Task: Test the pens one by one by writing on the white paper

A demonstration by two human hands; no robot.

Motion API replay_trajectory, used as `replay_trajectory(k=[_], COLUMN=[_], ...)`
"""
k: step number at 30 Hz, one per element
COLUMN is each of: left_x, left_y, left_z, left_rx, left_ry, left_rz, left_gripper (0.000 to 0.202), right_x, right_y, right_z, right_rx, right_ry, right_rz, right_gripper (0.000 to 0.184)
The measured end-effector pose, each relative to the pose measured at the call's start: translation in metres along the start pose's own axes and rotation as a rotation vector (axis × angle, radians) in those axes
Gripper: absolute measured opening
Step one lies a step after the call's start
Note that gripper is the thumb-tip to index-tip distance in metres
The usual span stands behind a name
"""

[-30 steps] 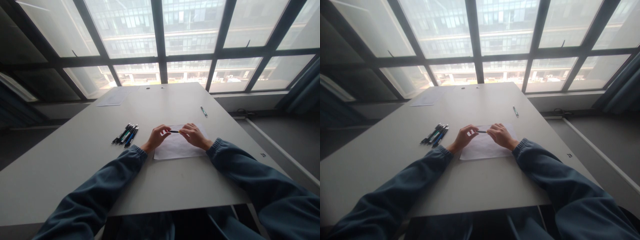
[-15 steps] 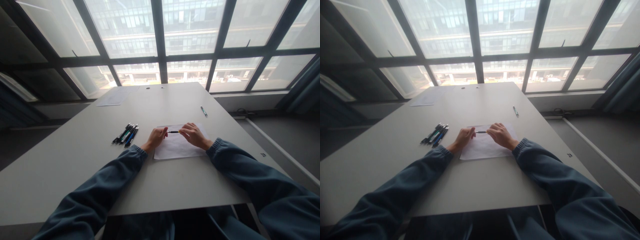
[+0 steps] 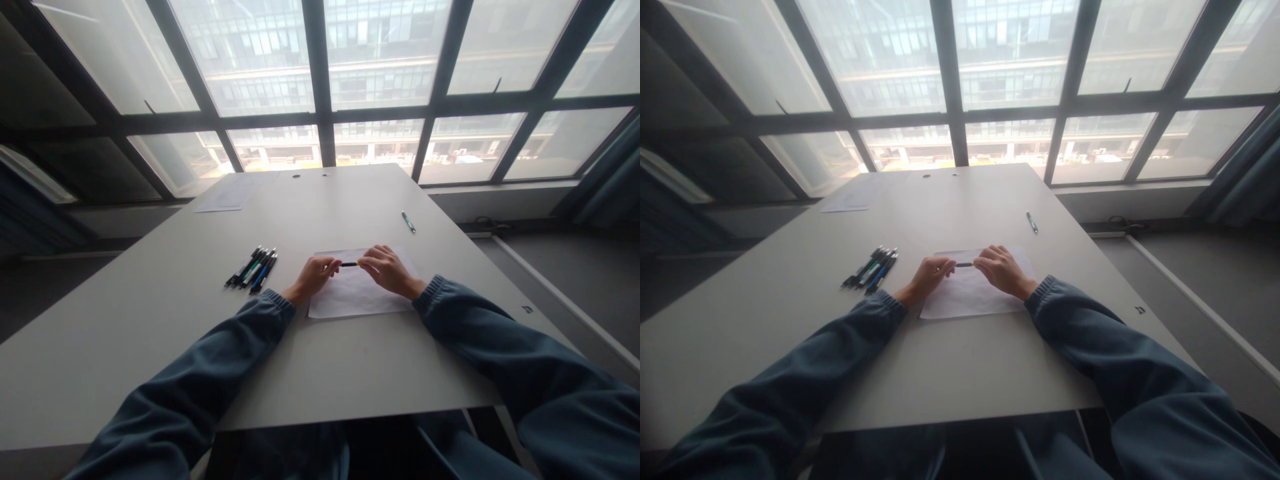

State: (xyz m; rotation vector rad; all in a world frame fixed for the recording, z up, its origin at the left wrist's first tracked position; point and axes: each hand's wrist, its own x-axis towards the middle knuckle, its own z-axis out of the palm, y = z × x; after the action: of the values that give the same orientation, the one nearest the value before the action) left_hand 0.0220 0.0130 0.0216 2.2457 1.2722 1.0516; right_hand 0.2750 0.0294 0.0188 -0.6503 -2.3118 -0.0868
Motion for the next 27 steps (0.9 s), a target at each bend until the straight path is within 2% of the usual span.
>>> replay_trajectory(k=[16,21,23,25,27], left_x=[-0.0008,0.0001,0.0003,0.0003,-0.0001], left_y=[0.0043,0.0015,0.0004,-0.0005,-0.0016], left_z=[0.0002,0.0002,0.0005,0.0008,0.0010], left_rx=[-0.021,-0.038,-0.035,-0.018,0.003], left_ry=[0.147,0.124,0.117,0.106,0.077], left_rz=[0.112,0.138,0.120,0.088,0.061], left_gripper=[0.025,0.033,0.039,0.035,0.043], right_x=[-0.0005,-0.0006,-0.0004,-0.0002,-0.0002], right_y=[-0.0005,-0.0009,-0.0011,-0.0011,-0.0010], right_z=[0.0002,0.0006,0.0006,0.0005,0.0005], right_rx=[-0.003,0.002,0.003,0.003,-0.001], right_ry=[-0.014,-0.010,-0.008,-0.005,-0.003], right_rz=[0.020,0.025,0.025,0.020,0.014], right_gripper=[0.021,0.019,0.018,0.019,0.019])
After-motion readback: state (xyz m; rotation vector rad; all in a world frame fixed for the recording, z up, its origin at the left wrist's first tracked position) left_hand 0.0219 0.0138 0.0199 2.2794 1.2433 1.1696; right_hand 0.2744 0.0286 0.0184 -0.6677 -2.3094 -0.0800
